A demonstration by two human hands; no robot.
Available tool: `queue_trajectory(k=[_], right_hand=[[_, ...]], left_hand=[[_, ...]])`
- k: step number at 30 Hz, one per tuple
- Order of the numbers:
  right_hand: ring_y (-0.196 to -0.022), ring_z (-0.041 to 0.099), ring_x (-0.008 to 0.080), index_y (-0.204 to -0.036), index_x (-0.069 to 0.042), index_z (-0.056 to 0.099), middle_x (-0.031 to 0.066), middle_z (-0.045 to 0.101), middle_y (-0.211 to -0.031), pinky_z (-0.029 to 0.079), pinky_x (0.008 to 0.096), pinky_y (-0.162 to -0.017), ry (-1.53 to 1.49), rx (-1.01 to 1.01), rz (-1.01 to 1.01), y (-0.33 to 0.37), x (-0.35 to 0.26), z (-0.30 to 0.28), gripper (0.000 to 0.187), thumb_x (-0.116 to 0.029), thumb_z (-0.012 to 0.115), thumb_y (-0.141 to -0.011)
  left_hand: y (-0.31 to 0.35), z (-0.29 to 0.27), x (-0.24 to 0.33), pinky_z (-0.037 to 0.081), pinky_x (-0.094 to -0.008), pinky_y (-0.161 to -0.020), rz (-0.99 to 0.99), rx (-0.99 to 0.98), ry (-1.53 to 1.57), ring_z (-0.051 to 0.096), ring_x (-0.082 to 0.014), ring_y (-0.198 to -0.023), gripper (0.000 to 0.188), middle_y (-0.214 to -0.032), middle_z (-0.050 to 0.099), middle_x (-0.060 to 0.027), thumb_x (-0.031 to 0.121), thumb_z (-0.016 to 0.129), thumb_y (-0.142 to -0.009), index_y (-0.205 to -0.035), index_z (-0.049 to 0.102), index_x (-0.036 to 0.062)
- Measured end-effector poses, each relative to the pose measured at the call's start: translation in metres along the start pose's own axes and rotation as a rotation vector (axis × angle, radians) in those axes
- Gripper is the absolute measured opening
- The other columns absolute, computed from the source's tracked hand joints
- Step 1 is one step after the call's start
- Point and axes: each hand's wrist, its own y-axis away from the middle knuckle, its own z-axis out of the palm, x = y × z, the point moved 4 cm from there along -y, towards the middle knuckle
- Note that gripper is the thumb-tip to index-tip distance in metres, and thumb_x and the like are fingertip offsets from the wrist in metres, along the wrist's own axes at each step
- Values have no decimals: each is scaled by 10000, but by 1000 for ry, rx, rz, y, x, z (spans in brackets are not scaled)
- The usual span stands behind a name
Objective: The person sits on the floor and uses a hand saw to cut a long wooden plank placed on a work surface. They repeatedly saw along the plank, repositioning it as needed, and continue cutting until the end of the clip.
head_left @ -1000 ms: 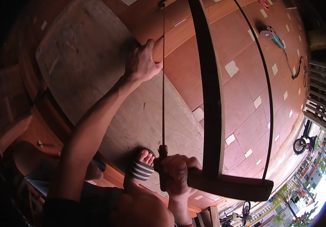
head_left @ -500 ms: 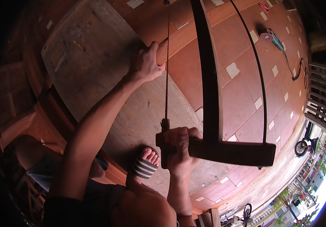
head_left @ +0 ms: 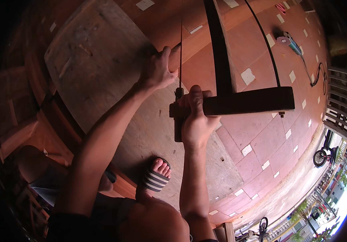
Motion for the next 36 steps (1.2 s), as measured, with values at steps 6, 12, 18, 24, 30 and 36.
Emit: queue_trajectory(k=[6,12,18,24,30,36], right_hand=[[-623,565,223,-821,-44,485,120,577,-686,522,405,-693,-42,-36,62,139,-37,-58,297,-178,658,-1021],[-579,546,219,-784,-57,444,93,525,-645,514,408,-644,-50,-5,14,153,-40,-66,369,-239,646,-1032],[-626,543,177,-792,-25,527,84,578,-684,512,372,-686,-32,-28,-27,-19,4,12,308,-160,675,-1026],[-641,570,182,-832,-29,503,130,627,-723,512,359,-696,-32,-6,36,85,-8,-35,281,-161,654,-1029],[-712,628,244,-888,-43,461,148,620,-735,540,407,-714,-117,-32,5,206,-42,-89,248,-169,607,-1044],[-619,525,170,-813,-28,505,84,578,-689,506,369,-677,-80,22,-7,8,13,-2,292,-139,656,-1036]], left_hand=[[-2,3,-25,583,-510,-768,87,93,24,703,-443,-891,487,-927,686,-227,186,821,-800,-1118,479,49],[2,-3,-13,581,-515,-708,47,51,-31,714,-445,-809,492,-911,711,-233,172,827,-778,-1109,486,42],[1,-5,1,579,-517,-726,109,86,-3,712,-441,-847,484,-924,711,-244,156,820,-772,-1111,495,37],[3,-10,-18,579,-509,-767,70,71,63,702,-452,-883,516,-947,703,-246,147,831,-764,-1143,502,27],[3,-4,-7,580,-511,-748,58,74,35,701,-450,-861,507,-946,698,-252,146,840,-756,-1106,492,30],[0,-4,-5,582,-504,-747,90,84,36,714,-435,-862,484,-907,700,-253,141,831,-765,-1090,492,25]])
